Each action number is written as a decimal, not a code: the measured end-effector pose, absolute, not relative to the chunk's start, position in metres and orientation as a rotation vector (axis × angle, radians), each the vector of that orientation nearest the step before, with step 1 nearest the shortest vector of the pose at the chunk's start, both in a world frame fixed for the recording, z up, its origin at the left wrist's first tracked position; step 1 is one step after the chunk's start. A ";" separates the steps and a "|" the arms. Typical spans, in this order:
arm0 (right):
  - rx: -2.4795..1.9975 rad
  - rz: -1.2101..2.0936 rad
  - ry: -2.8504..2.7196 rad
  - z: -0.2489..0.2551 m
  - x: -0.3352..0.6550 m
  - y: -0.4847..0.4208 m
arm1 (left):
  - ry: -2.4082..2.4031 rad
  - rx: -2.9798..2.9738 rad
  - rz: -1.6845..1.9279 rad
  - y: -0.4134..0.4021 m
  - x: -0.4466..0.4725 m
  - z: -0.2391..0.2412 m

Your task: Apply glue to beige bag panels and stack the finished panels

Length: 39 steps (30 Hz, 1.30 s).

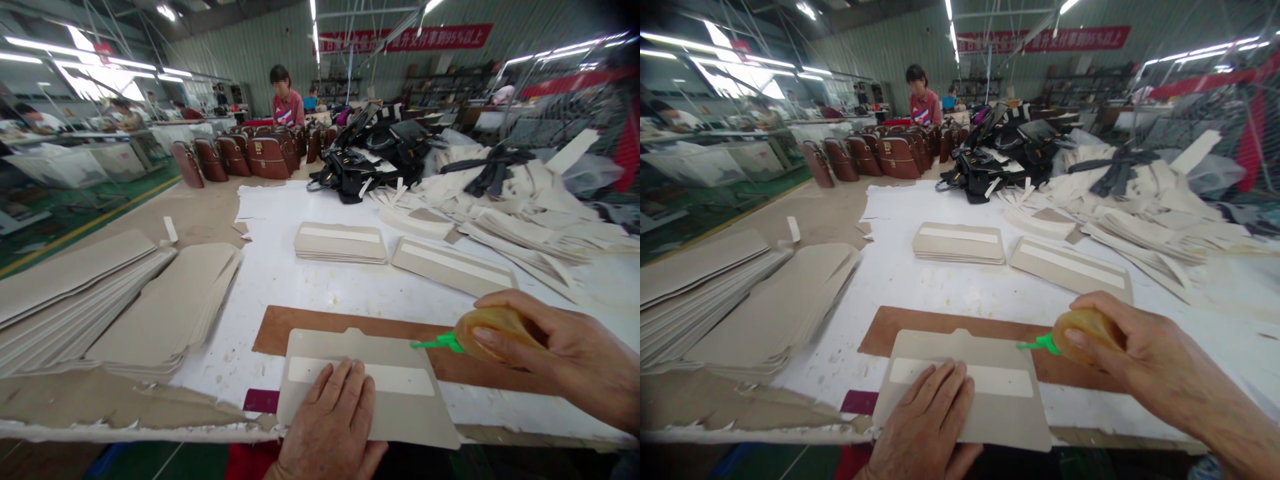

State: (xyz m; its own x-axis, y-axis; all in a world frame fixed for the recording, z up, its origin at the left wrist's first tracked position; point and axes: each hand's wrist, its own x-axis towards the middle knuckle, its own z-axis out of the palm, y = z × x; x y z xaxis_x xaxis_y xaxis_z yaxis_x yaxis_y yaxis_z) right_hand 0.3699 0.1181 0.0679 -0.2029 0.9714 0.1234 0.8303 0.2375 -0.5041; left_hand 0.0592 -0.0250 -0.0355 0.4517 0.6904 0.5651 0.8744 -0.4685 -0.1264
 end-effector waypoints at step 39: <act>-1.481 0.732 -2.173 0.058 0.327 0.118 | -1.312 -2.292 -0.660 -0.024 0.060 -0.037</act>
State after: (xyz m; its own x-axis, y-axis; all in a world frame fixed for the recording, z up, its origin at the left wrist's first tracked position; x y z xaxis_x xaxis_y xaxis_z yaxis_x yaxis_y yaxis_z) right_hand 0.3273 0.1176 0.0577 -0.3521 0.9351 0.0396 0.7206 0.2978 -0.6262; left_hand 0.0600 -0.0238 -0.0374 0.4432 0.6775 0.5870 0.8752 -0.4687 -0.1198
